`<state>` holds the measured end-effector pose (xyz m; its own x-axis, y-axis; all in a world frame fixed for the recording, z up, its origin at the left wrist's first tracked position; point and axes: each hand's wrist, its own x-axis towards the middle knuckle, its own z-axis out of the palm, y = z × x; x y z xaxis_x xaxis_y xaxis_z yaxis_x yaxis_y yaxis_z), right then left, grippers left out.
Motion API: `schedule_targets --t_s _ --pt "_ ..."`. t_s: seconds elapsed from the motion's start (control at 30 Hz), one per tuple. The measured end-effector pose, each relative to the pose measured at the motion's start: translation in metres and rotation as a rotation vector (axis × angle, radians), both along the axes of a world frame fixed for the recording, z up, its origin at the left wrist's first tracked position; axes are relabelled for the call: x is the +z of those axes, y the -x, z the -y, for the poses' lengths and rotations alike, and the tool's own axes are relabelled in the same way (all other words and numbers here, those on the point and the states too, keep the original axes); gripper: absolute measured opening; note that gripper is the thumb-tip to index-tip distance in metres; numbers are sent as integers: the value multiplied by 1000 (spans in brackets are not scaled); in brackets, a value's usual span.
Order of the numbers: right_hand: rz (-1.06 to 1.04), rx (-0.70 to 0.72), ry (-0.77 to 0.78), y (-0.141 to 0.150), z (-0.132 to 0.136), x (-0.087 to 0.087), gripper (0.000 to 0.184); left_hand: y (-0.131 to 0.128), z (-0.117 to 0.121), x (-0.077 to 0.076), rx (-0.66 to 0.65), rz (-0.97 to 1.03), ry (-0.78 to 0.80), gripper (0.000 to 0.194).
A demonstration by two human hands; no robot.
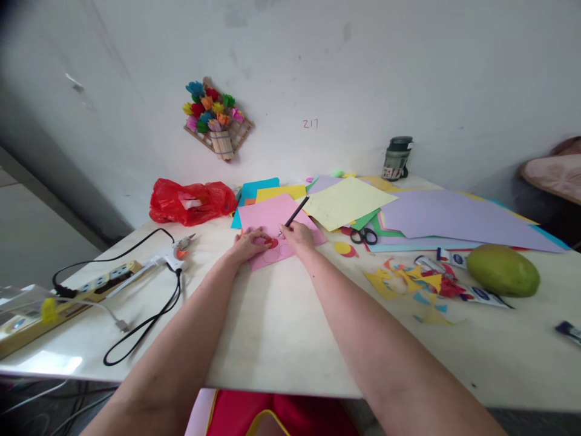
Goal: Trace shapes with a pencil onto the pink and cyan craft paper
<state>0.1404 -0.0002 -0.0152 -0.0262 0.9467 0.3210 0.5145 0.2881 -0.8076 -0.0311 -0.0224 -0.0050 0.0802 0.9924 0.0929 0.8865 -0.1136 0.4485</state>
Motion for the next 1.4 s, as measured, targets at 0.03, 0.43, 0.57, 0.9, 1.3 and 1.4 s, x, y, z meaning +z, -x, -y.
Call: schedule_targets --t_s 0.03,0.43,0.57,0.9,1.3,1.4 --pt "8 8 12 0 1 1 34 0 0 0 -3 2 6 29" --pt "39 130 59 3 0 -1 20 0 0 0 -7 26 -14 35" --pt "83 159 48 3 1 -2 22 -1 2 3 -14 15 -7 37" --pt "94 122 -77 7 1 -2 23 1 -3 -2 -15 -2 -7 38" --pt "48 137 -40 8 -5 -8 23 3 -6 -4 -8 -41 -4 38" --pt "55 138 -38 8 -6 -10 27 3 -6 -5 -14 -51 -14 39"
